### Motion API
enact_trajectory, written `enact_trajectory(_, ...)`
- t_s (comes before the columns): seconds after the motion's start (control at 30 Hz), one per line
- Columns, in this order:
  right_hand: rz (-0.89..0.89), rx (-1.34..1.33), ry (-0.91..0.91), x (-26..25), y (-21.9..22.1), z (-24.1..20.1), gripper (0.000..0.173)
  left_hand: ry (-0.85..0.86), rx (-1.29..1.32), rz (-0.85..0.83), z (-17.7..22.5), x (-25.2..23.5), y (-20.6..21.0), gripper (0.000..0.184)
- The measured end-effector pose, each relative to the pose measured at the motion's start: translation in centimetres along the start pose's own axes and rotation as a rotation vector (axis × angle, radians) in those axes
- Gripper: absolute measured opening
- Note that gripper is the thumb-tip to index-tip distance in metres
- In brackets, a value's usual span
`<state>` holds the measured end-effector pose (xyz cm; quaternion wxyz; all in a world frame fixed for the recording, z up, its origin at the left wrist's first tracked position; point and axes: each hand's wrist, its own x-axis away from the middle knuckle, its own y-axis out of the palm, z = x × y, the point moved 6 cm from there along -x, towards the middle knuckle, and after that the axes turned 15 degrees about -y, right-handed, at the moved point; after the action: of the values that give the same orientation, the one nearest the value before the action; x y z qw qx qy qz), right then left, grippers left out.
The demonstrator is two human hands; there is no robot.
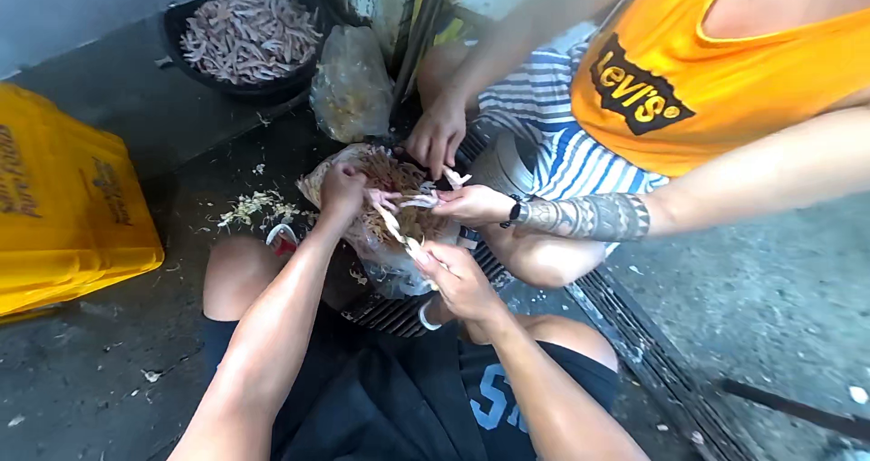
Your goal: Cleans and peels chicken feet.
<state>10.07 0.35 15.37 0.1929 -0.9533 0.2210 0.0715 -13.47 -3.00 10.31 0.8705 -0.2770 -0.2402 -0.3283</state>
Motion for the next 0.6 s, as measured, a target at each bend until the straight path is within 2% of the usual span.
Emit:
enact_trajectory(0.07, 0.018, -0.085, -0.035, 0.7, -0.3, -0.2, 0.036, -0.027, 0.125, 0.079, 0.1, -1.3, -2.4, 0.026)
enact_trajectory(0.1, 0.033, -0.095, -0.011, 0.8, -0.6, 0.1, 0.036, -0.037, 0.173, 0.049, 0.2, -1.0, -2.6, 0.025)
enact_trajectory(0.2, 0.067, -0.093, 0.141, -0.1, -1.3, 1.0, 0.03, -0.028, 0.251, -0.126, 0.5, 1.6, -0.3, 0.024)
enact_trajectory(0.3, 0.086, -0.239, 0.245, -0.7, -0.4, 1.7, 0.034, -0.055, 0.341, -0.287, -0.1, 4.2, 2.7, 0.009)
enact_trajectory(0.37, 0.131, -0.457, 0.239, -0.7, 0.4, 2.0, 0.038, -0.047, 0.331, -0.315, 0.0, 5.4, 3.6, 0.008)
enact_trajectory(0.43, 0.149, -0.564, 0.222, -0.9, 0.9, 2.2, 0.035, -0.014, 0.28, -0.293, -0.1, 5.4, 4.1, 0.012)
enact_trajectory(0.5, 0.171, -0.544, 0.208, -1.0, 0.9, 2.3, 0.028, 0.024, 0.238, -0.281, -0.6, 5.3, 4.5, 0.013)
enact_trajectory(0.6, 0.144, -0.45, 0.142, -0.9, 0.4, 2.1, 0.028, 0.041, 0.197, -0.273, -0.7, 5.0, 4.5, 0.015)
